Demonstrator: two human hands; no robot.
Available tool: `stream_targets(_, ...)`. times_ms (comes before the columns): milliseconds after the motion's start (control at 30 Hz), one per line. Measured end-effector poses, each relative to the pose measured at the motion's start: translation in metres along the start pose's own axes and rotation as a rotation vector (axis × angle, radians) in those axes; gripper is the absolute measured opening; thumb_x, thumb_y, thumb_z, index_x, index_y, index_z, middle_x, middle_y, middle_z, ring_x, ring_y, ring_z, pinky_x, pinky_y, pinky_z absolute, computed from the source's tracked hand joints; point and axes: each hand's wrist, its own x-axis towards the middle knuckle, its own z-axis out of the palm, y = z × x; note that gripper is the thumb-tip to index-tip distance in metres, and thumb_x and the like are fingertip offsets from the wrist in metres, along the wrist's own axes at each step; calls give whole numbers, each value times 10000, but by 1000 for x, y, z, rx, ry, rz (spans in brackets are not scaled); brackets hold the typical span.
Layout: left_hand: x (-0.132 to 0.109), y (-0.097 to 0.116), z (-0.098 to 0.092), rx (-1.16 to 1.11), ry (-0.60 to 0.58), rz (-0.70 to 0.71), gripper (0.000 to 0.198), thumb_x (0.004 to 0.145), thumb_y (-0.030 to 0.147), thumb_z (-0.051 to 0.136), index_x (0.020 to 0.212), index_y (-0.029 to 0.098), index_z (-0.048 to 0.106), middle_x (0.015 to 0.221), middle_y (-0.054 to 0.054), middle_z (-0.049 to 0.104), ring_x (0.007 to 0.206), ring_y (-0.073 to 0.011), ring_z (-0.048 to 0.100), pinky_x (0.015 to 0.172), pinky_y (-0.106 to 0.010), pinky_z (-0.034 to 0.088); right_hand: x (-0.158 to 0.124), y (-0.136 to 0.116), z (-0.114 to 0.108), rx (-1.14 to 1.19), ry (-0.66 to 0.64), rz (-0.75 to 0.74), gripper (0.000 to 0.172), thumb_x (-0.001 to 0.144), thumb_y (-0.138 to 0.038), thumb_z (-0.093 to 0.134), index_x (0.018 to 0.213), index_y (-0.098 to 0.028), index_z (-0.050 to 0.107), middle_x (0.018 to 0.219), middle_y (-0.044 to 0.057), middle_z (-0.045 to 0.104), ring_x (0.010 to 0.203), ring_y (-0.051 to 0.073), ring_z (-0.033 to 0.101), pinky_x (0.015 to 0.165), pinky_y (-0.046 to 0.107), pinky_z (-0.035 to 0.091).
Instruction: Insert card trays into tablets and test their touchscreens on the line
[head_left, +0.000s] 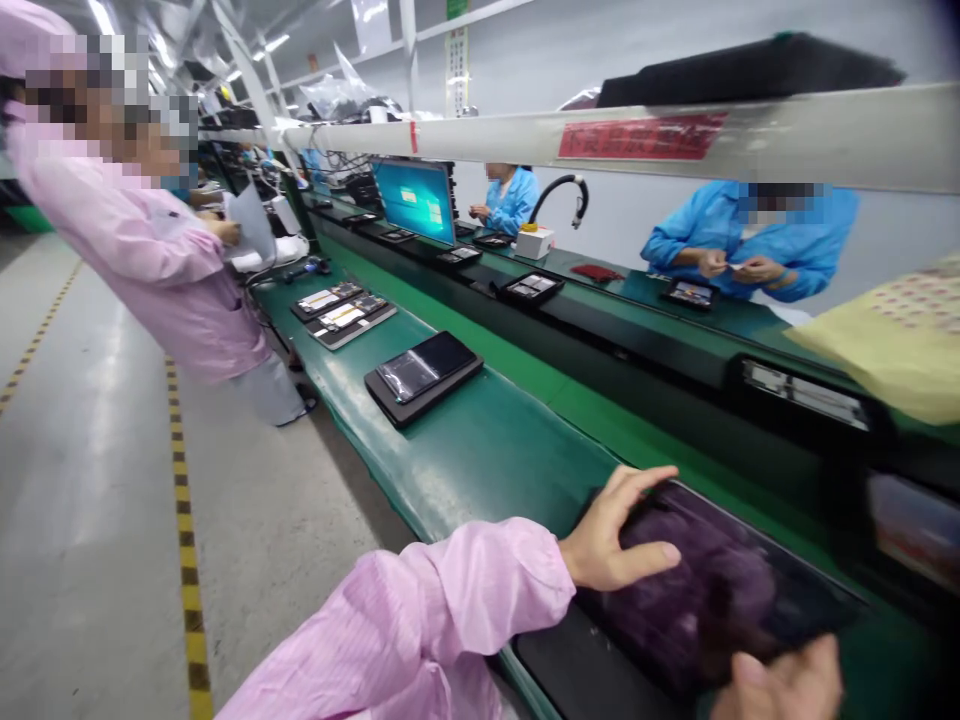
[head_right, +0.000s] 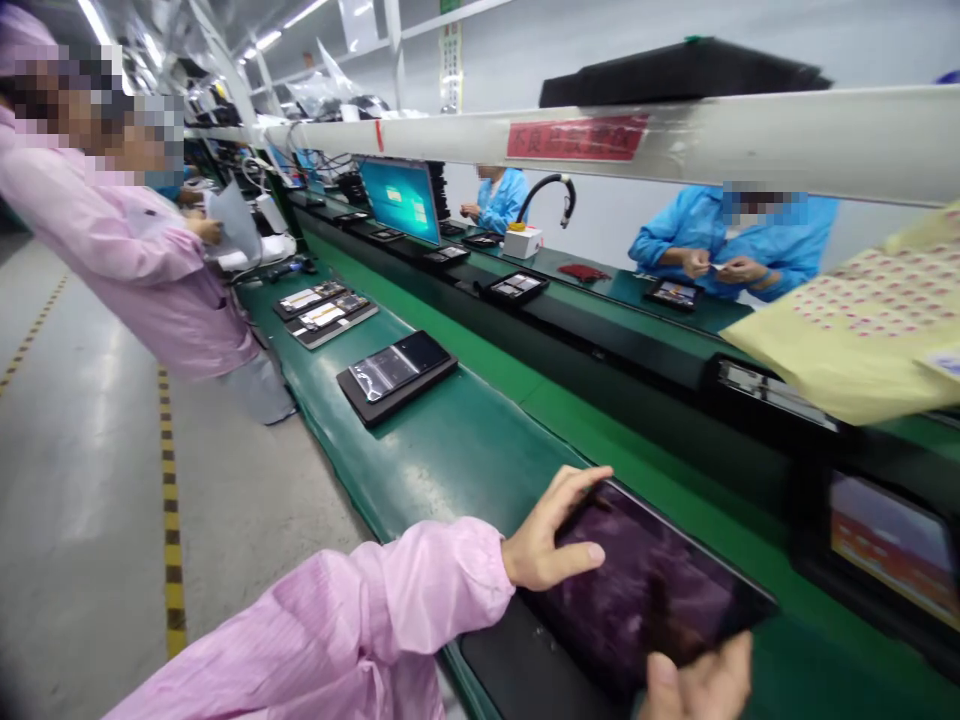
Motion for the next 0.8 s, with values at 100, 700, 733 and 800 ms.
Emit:
stream_targets(100,6,10,-8,127,-75,126,667,795,489,608,1350,155,446,1199,-140,486,1106,-244,509,1007,-417,435,-11,-4,7,119,51,25,760,878,-443,497,1520,-177,189,1534,181,297,1428,372,280,1123,668,206)
stream_targets(700,75,103,-12,699,-869,320,242,871,280,471,1018,175,632,804,1,668,627,-88,572,627,-190,430,-6,4,-120,-625,90,152,414,887,-452,508,1179,-169,588,1044,110,591,873,213,583,749,368,514)
stream_targets(733,75,103,-11,708,-864,313,253,881,308,476,1023,178,641,785,5,668,610,-87,573,622,-190,430,-5,8,-128,-715,67,201,406,889,-447,485,1147,-155,597,1006,107,597,851,213,571,746,370,506)
stream_targets(800,75,103,-8,722,-842,310,277,893,355,487,1018,183,665,789,1,684,626,-95,603,648,-204,450,-1,16,-135,-843,-24,271,352,883,-412,472,1067,-149,616,942,95,606,854,219,556,793,378,483)
